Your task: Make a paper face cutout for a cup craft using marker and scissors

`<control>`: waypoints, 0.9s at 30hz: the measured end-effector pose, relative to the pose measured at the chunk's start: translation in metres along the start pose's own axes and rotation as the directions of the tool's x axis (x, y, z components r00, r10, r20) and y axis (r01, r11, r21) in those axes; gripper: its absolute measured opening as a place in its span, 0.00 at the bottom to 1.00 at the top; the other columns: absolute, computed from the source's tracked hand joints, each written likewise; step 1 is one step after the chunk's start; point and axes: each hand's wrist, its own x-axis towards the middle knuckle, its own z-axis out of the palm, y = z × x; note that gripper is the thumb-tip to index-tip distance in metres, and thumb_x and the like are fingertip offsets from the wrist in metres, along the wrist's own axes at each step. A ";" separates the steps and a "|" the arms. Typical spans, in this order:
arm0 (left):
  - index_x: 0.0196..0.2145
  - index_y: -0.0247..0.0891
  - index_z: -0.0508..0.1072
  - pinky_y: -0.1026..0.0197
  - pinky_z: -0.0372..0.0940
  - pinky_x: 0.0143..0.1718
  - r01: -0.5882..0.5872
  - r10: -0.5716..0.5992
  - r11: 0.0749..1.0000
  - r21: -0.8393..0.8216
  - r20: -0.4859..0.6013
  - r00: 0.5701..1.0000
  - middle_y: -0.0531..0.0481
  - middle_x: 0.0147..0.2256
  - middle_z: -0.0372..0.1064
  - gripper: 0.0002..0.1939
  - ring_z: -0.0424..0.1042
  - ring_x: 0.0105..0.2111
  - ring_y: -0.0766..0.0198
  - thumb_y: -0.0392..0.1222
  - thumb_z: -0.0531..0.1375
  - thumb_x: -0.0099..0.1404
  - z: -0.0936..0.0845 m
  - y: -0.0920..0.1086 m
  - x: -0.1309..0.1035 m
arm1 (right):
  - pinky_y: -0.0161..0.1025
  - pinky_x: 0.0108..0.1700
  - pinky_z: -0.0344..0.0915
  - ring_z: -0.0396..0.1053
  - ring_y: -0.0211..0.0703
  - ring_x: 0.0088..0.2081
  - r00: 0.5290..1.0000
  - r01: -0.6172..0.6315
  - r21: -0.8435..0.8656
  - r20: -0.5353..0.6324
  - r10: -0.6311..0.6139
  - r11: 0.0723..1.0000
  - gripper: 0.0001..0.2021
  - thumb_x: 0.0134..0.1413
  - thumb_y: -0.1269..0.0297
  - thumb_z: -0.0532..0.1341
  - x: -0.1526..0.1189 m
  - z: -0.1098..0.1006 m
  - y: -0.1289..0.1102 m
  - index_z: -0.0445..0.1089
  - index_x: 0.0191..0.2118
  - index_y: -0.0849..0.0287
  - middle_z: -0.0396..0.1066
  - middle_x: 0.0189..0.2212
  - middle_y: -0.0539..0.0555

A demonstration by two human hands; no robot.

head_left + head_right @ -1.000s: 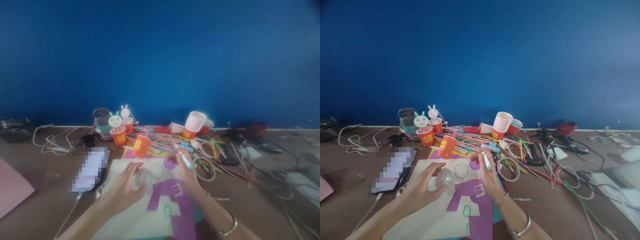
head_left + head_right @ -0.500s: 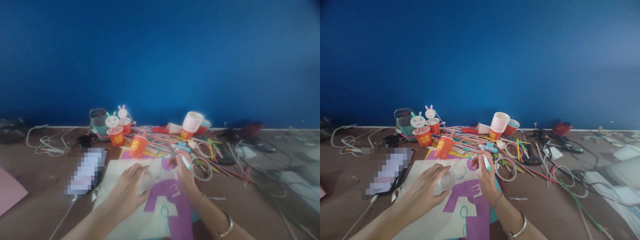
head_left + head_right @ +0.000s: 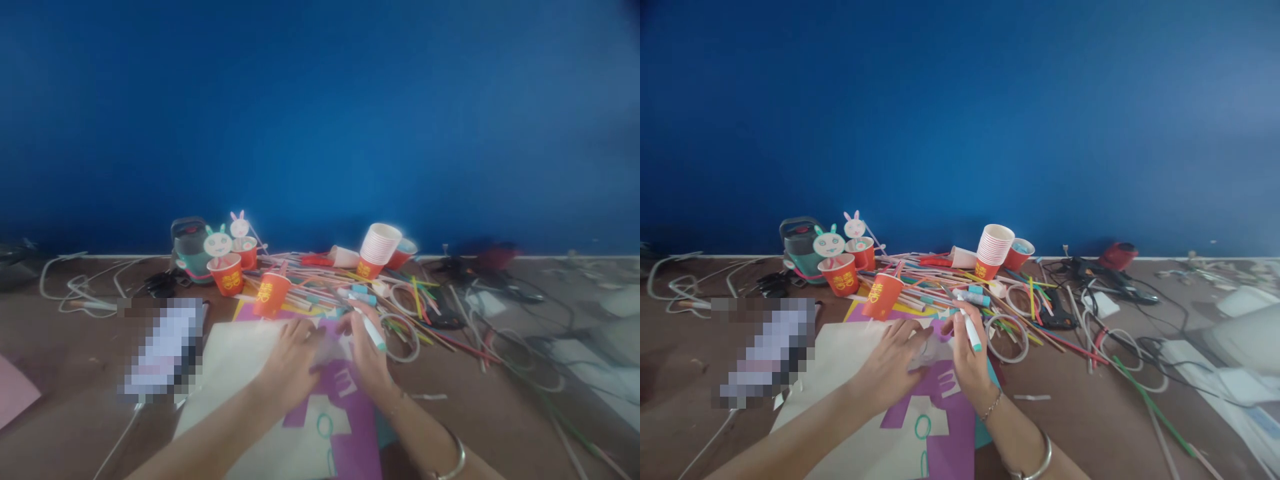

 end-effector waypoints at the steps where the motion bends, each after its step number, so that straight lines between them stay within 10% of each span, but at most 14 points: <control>1: 0.52 0.40 0.64 0.49 0.58 0.51 -0.004 0.004 1.000 -0.005 0.006 1.000 0.45 0.46 0.63 0.25 0.60 0.48 0.53 0.36 0.60 0.56 0.004 0.000 0.004 | 0.42 0.38 0.63 0.64 0.43 0.29 1.000 0.001 -0.004 -0.018 -0.001 1.000 0.15 0.62 0.51 0.48 0.001 -0.001 0.002 0.63 0.42 0.57 0.65 0.24 0.50; 13: 0.49 0.39 0.69 0.51 0.57 0.50 0.013 -0.010 0.997 -0.081 0.040 0.999 0.44 0.46 0.64 0.20 0.60 0.47 0.53 0.41 0.61 0.57 0.015 0.000 0.008 | 0.38 0.33 0.64 0.63 0.40 0.26 0.997 -0.070 0.033 -0.033 0.071 0.997 0.14 0.60 0.51 0.51 0.003 0.001 0.009 0.63 0.42 0.56 0.64 0.23 0.48; 27: 0.60 0.38 0.50 0.44 0.57 0.50 0.060 -0.068 0.977 -0.202 -0.035 0.997 0.42 0.48 0.66 0.36 0.61 0.49 0.49 0.36 0.61 0.57 0.034 -0.012 0.001 | 0.38 0.35 0.65 0.66 0.42 0.31 1.000 -0.006 -0.029 0.030 0.007 1.000 0.12 0.63 0.54 0.49 0.001 -0.002 0.009 0.63 0.37 0.55 0.66 0.26 0.50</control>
